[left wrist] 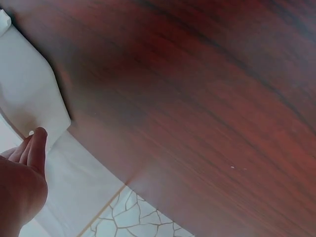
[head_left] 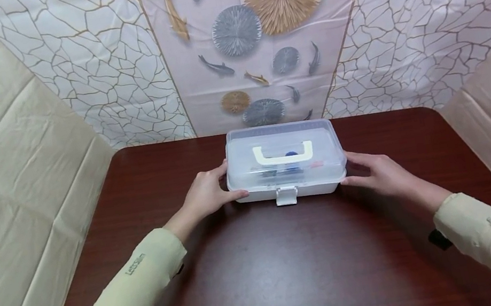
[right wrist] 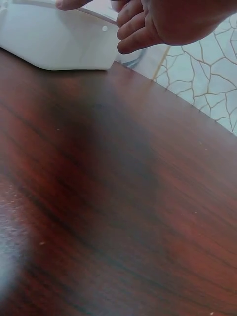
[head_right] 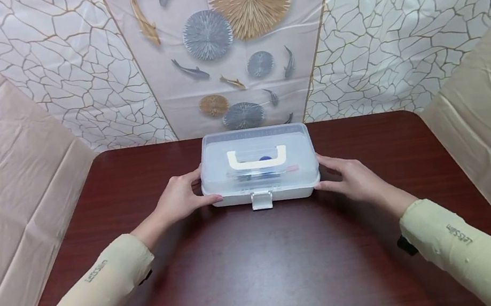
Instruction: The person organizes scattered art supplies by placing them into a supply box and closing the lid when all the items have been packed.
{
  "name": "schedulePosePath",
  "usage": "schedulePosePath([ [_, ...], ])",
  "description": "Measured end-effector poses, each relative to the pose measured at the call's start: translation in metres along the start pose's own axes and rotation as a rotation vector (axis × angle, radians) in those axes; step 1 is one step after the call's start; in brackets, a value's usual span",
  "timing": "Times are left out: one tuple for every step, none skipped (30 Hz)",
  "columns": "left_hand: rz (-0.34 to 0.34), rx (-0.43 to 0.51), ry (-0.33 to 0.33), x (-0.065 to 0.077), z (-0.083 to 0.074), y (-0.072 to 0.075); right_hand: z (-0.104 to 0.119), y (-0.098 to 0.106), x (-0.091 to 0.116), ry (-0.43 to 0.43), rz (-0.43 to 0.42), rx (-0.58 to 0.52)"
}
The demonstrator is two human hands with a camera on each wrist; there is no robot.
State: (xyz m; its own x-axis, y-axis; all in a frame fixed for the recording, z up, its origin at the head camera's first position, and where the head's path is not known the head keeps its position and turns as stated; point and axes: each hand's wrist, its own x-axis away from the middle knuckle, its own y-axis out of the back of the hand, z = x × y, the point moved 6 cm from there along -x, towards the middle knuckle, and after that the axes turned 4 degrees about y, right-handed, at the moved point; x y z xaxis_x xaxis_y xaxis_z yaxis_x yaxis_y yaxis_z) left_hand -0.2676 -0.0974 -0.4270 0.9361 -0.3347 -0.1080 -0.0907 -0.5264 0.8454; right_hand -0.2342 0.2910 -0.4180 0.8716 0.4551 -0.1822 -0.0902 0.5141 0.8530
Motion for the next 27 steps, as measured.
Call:
schedulePosePath([
  [-0.003,0.002,-0.003,-0.001,-0.001,0.0,-0.001,0.001,0.0,-0.003,0.001,-0.001],
  [-0.006,0.006,-0.007,-0.003,-0.001,0.0,-0.002,0.001,-0.001,-0.001,-0.001,0.0],
  [-0.008,0.008,-0.009,-0.004,-0.001,0.0,-0.003,0.001,-0.001,-0.001,-0.001,-0.001],
  [-0.009,0.011,-0.011,-0.005,-0.001,-0.001,-0.003,0.002,-0.002,-0.001,0.0,-0.002],
  [-0.01,0.012,-0.011,-0.006,-0.002,-0.001,-0.004,0.002,-0.003,-0.004,0.003,-0.005],
  [-0.011,0.012,-0.011,-0.006,-0.002,-0.001,-0.004,0.002,-0.003,-0.005,0.006,-0.006],
  [-0.011,0.01,-0.012,-0.007,-0.002,-0.001,-0.005,0.002,-0.004,-0.005,0.006,-0.008],
  [-0.011,0.009,-0.012,-0.008,-0.002,-0.002,-0.006,0.003,-0.004,-0.008,0.007,-0.009],
  [-0.009,0.008,-0.011,-0.009,-0.002,-0.002,-0.006,0.003,-0.004,-0.012,0.008,-0.01],
  [-0.007,0.007,-0.009,-0.009,-0.002,-0.003,-0.007,0.003,-0.005,-0.016,0.009,-0.009],
  [-0.006,0.006,-0.007,-0.01,-0.002,-0.003,-0.007,0.004,-0.005,-0.02,0.012,-0.009],
  [-0.003,0.006,-0.005,-0.011,-0.002,-0.004,-0.007,0.004,-0.005,-0.024,0.014,-0.01],
  [-0.001,0.005,-0.002,-0.011,-0.002,-0.004,-0.008,0.004,-0.005,-0.029,0.016,-0.012],
  [0.002,0.005,0.0,-0.011,-0.002,-0.004,-0.008,0.004,-0.005,-0.036,0.021,-0.014],
  [0.004,0.006,0.003,-0.012,-0.003,-0.004,-0.009,0.005,-0.005,-0.042,0.025,-0.016],
  [0.006,0.006,0.007,-0.012,-0.003,-0.004,-0.009,0.005,-0.005,-0.048,0.031,-0.019],
  [0.007,0.005,0.009,-0.012,-0.003,-0.004,-0.01,0.005,-0.005,-0.053,0.035,-0.02],
  [0.009,0.005,0.011,-0.012,-0.003,-0.005,-0.01,0.005,-0.005,-0.057,0.038,-0.023],
  [0.009,0.005,0.014,-0.012,-0.003,-0.005,-0.01,0.005,-0.005,-0.061,0.041,-0.024],
  [0.01,0.005,0.014,-0.012,-0.003,-0.005,-0.01,0.006,-0.005,-0.064,0.044,-0.023],
  [0.009,0.003,0.015,-0.012,-0.003,-0.005,-0.01,0.006,-0.005,-0.067,0.045,-0.023],
  [0.008,0.004,0.016,-0.012,-0.003,-0.005,-0.01,0.006,-0.005,-0.067,0.046,-0.024],
  [0.007,0.005,0.016,-0.011,-0.003,-0.005,-0.009,0.006,-0.005,-0.068,0.047,-0.024],
  [0.006,0.007,0.017,-0.011,-0.003,-0.005,-0.009,0.006,-0.005,-0.07,0.048,-0.025],
  [0.005,0.008,0.018,-0.011,-0.003,-0.005,-0.009,0.006,-0.005,-0.072,0.049,-0.025],
  [0.004,0.009,0.018,-0.011,-0.003,-0.005,-0.009,0.006,-0.005,-0.075,0.05,-0.024],
  [0.003,0.011,0.018,-0.011,-0.003,-0.005,-0.009,0.006,-0.005,-0.079,0.052,-0.025],
])
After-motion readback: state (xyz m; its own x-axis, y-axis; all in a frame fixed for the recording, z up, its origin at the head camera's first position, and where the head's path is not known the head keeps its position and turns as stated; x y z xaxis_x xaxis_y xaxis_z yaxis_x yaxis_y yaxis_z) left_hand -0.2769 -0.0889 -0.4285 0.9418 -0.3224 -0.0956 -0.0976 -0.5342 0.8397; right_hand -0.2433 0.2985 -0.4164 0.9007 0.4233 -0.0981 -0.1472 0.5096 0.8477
